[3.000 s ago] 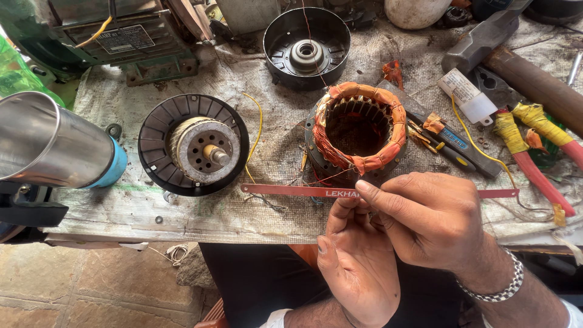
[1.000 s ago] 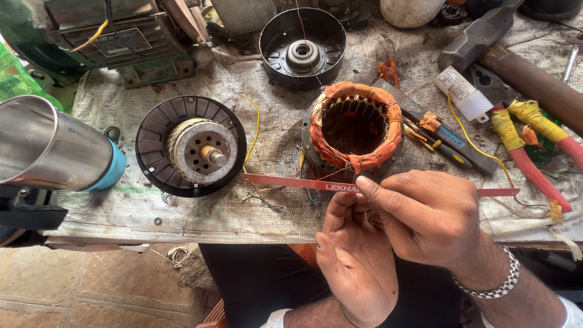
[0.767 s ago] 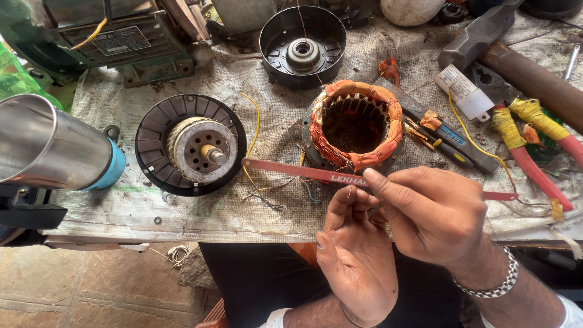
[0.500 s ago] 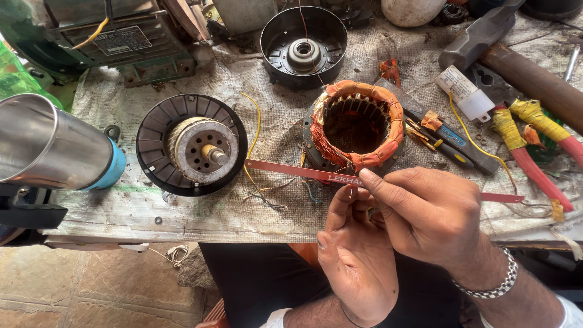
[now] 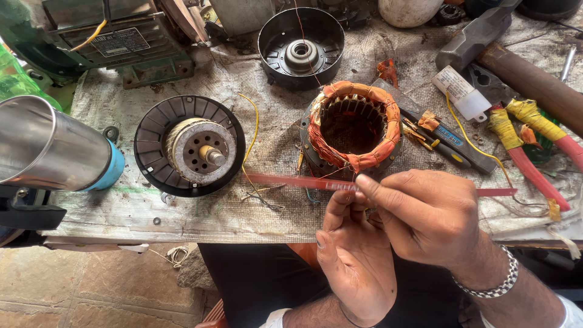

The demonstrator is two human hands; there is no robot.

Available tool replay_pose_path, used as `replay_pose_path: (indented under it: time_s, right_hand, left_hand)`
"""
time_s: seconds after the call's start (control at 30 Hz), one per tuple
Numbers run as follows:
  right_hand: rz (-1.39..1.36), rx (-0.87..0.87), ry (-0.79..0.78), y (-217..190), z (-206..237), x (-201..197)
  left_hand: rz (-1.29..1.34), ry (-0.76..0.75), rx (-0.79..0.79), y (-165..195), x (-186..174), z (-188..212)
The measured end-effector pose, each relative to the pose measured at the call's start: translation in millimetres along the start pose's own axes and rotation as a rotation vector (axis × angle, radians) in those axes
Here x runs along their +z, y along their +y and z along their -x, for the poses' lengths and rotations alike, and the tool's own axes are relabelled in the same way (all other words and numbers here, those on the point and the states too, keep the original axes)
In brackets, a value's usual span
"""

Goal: The person scrapes orange enamel insulation off a length of copper winding wire by drawing it along a hacksaw blade held in one hand, then holds the motor stator and works on its windings with a screwdriver, pressing at the slots.

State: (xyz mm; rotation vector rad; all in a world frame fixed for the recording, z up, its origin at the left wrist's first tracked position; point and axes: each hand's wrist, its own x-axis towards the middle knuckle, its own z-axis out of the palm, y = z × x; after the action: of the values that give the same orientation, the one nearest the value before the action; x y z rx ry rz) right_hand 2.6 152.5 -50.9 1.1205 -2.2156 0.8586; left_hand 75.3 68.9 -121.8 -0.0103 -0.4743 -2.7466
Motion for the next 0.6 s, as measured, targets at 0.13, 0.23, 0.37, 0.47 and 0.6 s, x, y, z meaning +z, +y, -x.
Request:
replay_pose_path:
  time_s: [0.13,0.23,0.37,0.47,0.6]
  right_hand:
    - [-0.023,-0.001,-0.009,0.2,0.6,-1.1]
    - [-0.021,-0.004,0.024,-0.5,1.7,-1.0]
    - [0.032,0.04,0.057,-1.4,3.3,0.4]
    - [0.051,0.039,0.054,-1.6,3.9,2.0]
    - [0.084,0.048,0.034,-1.7,4.0,3.9]
  left_hand:
    - [0.034,0.023,-0.009,-1.5,0.0,1.9]
    - [0.009,-0.018,-0.003,-0.7,0.3,2.6]
    - [0.015,-0.021,-0.013,0.7,0.8,0.9]
    - [-0.016,-0.03,-0.01,1.8,1.6,-0.1]
    - [-0.045,-0.033,0.0,1.5,2.8,-0.9]
